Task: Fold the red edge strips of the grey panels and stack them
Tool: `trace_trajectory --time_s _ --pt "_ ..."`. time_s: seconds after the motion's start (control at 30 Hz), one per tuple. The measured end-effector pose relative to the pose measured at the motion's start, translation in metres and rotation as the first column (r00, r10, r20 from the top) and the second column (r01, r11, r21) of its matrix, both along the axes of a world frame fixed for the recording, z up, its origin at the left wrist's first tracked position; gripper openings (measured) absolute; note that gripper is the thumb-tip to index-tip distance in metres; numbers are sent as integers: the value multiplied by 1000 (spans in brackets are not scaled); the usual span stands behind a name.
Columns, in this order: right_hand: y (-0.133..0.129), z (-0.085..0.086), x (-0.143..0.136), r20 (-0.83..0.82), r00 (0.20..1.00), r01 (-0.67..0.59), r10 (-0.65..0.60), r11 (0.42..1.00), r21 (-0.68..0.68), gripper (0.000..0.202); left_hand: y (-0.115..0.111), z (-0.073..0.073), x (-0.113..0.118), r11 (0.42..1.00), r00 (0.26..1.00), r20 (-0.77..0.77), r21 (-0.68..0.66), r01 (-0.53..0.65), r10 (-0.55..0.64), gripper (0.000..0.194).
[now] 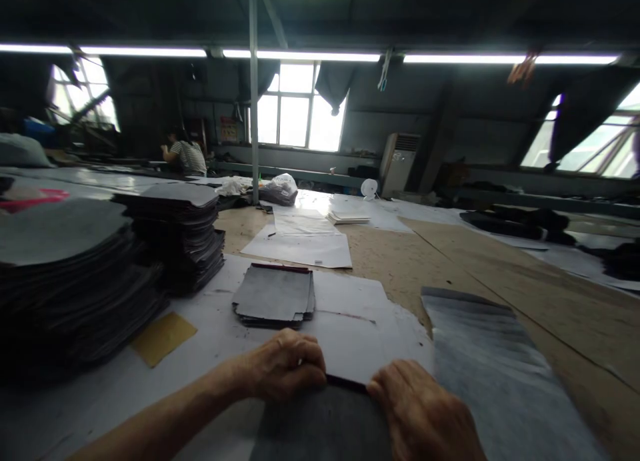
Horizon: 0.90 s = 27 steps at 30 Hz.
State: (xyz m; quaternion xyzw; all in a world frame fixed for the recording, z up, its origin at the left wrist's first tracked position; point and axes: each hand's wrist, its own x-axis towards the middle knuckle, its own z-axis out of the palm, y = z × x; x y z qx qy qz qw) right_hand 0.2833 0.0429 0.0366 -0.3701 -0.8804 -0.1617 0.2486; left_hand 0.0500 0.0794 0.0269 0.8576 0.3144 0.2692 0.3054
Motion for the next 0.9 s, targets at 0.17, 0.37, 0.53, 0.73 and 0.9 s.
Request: trace_trajectory --time_s 0.17,0.37,0.53,0.73,0.9 --pt "34 32 -19 -150 972 149 -182 967 -207 29 23 20 -41 989 994 39 -117 -94 100 15" --pt "82 55 -68 -220 937 164 -271 898 -409 32 51 28 -87 900 855 281 -128 -416 435 25" --pt "115 57 -105 -199 948 144 -247 895 -422 28 61 22 -110 776 700 353 -152 -612 621 24" --pt "144 47 -124 -51 967 199 -250 864 -463 26 76 7 -119 681 590 366 -210 -701 720 21" --pt "173 31 -134 69 946 313 -318 832 -457 24 94 -8 -123 566 456 368 -293 -770 810 28"
